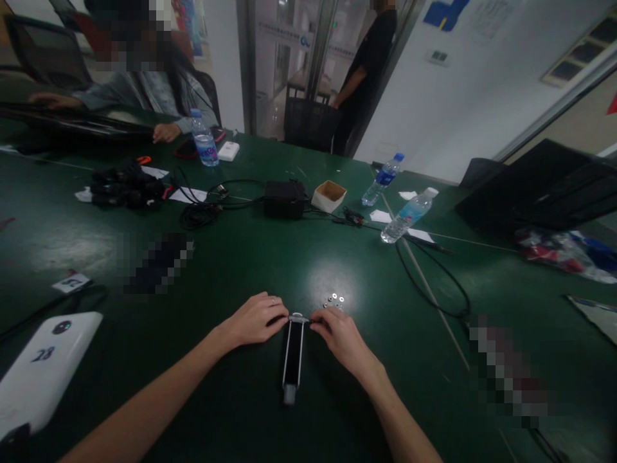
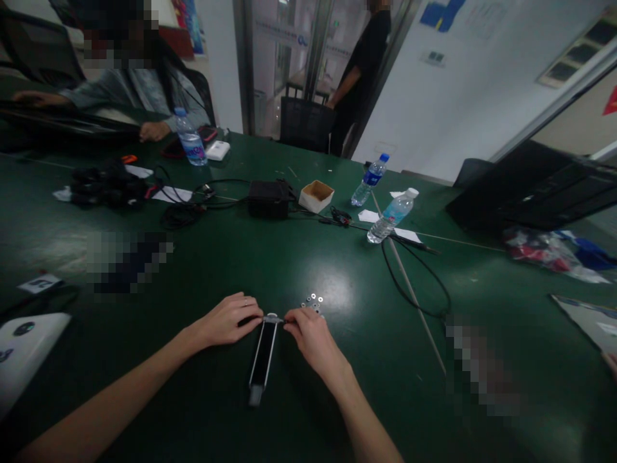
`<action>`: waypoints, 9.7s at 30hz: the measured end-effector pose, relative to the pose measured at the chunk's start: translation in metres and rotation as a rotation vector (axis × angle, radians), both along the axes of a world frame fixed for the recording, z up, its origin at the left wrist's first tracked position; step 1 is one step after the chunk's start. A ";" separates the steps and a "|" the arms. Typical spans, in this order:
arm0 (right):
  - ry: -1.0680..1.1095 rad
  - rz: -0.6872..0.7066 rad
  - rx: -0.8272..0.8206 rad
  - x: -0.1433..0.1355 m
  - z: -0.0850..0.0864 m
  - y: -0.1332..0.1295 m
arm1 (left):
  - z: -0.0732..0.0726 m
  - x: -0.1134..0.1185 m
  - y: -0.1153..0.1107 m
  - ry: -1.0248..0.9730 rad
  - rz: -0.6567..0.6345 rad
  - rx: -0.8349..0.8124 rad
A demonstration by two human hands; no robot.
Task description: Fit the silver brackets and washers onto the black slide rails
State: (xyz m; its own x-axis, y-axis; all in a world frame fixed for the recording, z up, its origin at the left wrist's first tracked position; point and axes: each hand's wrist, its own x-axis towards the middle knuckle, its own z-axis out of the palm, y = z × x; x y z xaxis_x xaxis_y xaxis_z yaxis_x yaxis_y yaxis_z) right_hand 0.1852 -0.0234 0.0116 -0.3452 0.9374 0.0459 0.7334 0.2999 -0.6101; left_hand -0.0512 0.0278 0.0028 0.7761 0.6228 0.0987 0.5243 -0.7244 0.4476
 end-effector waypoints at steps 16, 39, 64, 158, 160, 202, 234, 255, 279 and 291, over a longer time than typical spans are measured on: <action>-0.014 -0.049 -0.004 -0.003 -0.005 0.000 | 0.000 0.001 0.000 0.027 -0.009 0.027; 0.028 -0.015 0.175 -0.001 -0.015 0.001 | 0.000 -0.002 0.000 0.010 -0.013 0.021; 0.089 -0.034 0.208 -0.005 -0.019 0.002 | -0.001 -0.001 0.001 0.023 -0.029 0.015; -0.193 -0.173 -0.241 0.037 0.034 -0.018 | -0.014 -0.003 0.007 -0.066 -0.052 0.033; -0.088 -0.140 -0.214 0.030 0.040 -0.016 | -0.014 -0.003 0.007 -0.065 -0.051 0.033; 0.017 0.046 -0.103 0.006 0.013 0.001 | 0.001 0.001 0.000 0.025 -0.047 0.020; -0.025 0.026 -0.079 -0.005 0.014 -0.002 | 0.000 0.001 0.000 0.008 -0.055 0.042; -0.100 0.040 0.029 -0.008 0.009 -0.001 | -0.003 0.001 0.001 0.019 -0.063 0.048; -0.121 0.050 0.021 -0.004 0.011 -0.001 | -0.005 0.000 0.001 0.001 -0.062 0.042; -0.124 0.042 0.029 -0.003 0.007 -0.002 | -0.001 0.001 0.001 0.000 -0.065 0.056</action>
State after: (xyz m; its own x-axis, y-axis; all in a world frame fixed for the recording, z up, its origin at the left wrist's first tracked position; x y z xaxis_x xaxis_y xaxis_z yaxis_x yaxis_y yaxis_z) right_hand 0.1823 -0.0259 0.0189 -0.3892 0.9207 0.0277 0.7887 0.3486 -0.5063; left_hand -0.0499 0.0291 0.0013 0.8146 0.5650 0.1314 0.4759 -0.7804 0.4055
